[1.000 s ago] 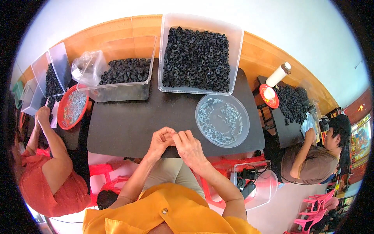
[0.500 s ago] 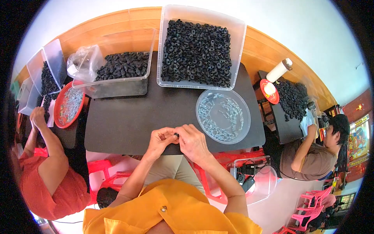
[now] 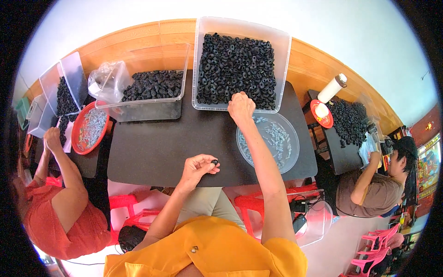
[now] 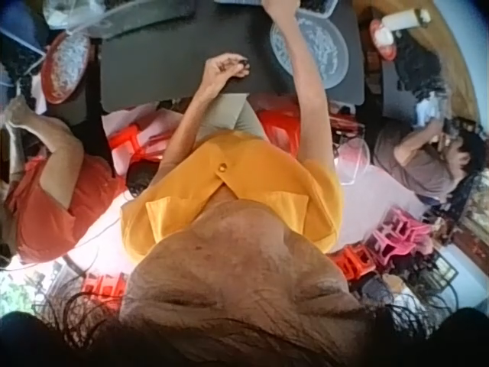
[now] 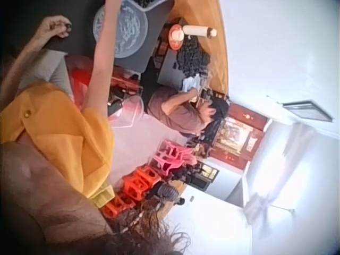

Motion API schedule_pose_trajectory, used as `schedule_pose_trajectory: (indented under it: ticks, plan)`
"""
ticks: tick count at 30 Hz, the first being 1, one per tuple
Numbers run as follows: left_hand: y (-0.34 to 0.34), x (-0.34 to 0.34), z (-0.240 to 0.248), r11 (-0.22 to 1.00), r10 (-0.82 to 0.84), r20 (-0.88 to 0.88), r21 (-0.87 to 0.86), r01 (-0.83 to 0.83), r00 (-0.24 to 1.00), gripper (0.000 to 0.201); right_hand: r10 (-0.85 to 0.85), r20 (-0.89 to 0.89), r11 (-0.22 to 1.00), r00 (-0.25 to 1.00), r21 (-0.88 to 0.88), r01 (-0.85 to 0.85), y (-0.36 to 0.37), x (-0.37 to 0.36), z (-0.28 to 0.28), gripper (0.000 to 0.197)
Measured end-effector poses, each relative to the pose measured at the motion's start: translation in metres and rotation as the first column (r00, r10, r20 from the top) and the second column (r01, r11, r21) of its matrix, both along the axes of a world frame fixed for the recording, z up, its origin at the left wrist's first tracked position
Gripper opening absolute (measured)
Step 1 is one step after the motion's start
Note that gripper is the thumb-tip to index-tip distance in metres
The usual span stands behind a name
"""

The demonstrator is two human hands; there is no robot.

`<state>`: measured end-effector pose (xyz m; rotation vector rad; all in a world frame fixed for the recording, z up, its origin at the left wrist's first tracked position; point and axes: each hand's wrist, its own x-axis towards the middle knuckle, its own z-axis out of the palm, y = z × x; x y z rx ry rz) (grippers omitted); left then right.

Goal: Sorting and inspecting small black rubber components into different plastic containers.

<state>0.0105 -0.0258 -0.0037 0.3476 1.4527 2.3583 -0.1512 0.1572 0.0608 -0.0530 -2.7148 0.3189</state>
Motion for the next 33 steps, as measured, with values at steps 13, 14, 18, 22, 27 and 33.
schedule_pose_trajectory:
  ticks: [13,14,18,22,27,33]
  plan:
    - [-0.001,0.002,-0.004,1.0,-0.005,-0.017,-0.01,0.005,1.0,0.015,0.003,0.076,0.991,0.997,-0.137,0.008,0.007,-0.001,0.007,0.011]
    - [0.0,0.001,-0.004,1.0,-0.01,-0.023,-0.02,0.01,1.0,0.015,0.012,0.041,0.985,0.999,-0.17,-0.005,0.011,-0.002,0.004,0.011]
    - [0.0,-0.003,-0.007,1.0,-0.007,0.007,-0.014,0.008,1.0,0.017,0.16,0.004,0.725,0.987,-0.68,-0.115,0.022,0.018,0.009,0.02]
    - [-0.001,-0.002,-0.006,1.0,0.021,0.003,0.018,-0.021,1.0,0.018,0.421,0.029,0.345,0.907,-0.93,-0.131,0.008,0.101,0.015,0.016]
    - [-0.001,-0.003,-0.006,0.997,0.027,0.013,0.07,-0.028,1.0,0.019,0.478,0.062,0.204,0.876,-0.978,-0.042,-0.003,0.174,-0.015,0.016]
    - [0.0,0.001,-0.006,0.999,0.041,-0.011,-0.009,-0.041,0.999,0.019,0.382,-0.078,0.147,0.921,-0.979,-0.143,-0.016,0.192,-0.021,0.014]
